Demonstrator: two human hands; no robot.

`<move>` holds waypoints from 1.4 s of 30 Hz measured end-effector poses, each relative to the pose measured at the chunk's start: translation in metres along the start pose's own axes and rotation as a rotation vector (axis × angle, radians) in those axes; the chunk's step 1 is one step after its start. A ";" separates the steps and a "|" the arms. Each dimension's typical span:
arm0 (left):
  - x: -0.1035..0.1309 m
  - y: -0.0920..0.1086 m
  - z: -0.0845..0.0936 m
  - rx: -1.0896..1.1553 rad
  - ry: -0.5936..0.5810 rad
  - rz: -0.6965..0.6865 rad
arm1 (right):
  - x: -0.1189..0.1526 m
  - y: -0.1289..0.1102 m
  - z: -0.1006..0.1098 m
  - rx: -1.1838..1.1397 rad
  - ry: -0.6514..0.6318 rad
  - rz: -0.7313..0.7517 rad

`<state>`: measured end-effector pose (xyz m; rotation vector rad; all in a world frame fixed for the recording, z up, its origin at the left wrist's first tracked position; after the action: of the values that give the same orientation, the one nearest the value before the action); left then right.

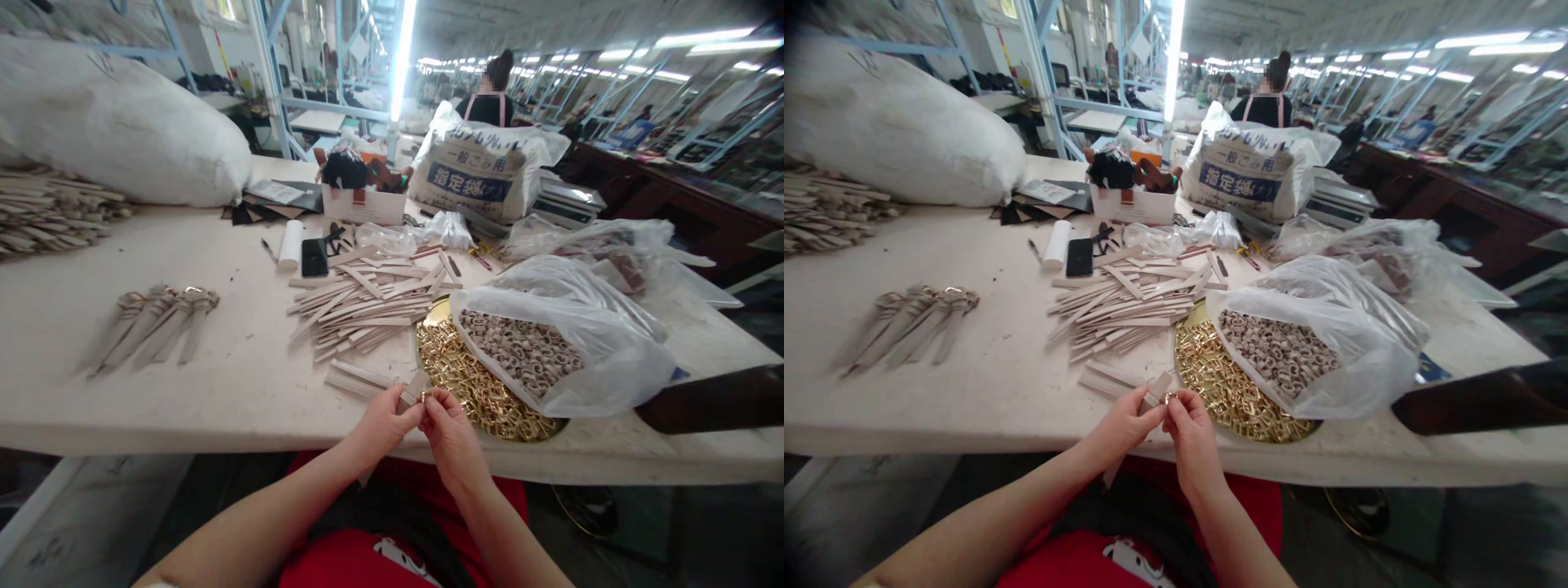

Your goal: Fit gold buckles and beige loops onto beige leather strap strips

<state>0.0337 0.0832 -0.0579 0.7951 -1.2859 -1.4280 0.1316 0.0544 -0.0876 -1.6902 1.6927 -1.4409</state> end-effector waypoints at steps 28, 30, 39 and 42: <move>0.010 -0.002 0.000 -0.105 -0.237 0.080 | 0.014 -0.020 -0.006 0.602 -0.287 0.317; 0.011 -0.001 0.002 -0.100 -0.239 0.091 | 0.010 -0.016 -0.002 0.491 -0.260 0.229; 0.021 0.004 0.001 -0.383 -0.267 -0.115 | 0.011 0.011 0.007 -0.118 -0.048 -0.216; 0.024 0.003 -0.002 -0.532 -0.240 -0.148 | 0.015 0.015 0.006 -0.125 -0.054 -0.223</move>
<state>0.0299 0.0604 -0.0514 0.3714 -0.9579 -1.9188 0.1250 0.0357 -0.0964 -2.0222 1.6378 -1.3933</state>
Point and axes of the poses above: each hand's wrist, its own x-axis away from the middle knuckle, its own z-axis out of the back of the hand, y = z × x, the point moved 9 cm from there along -x, towards the middle knuckle, and after that the axes turned 4 degrees about y, right-handed, at the moved point
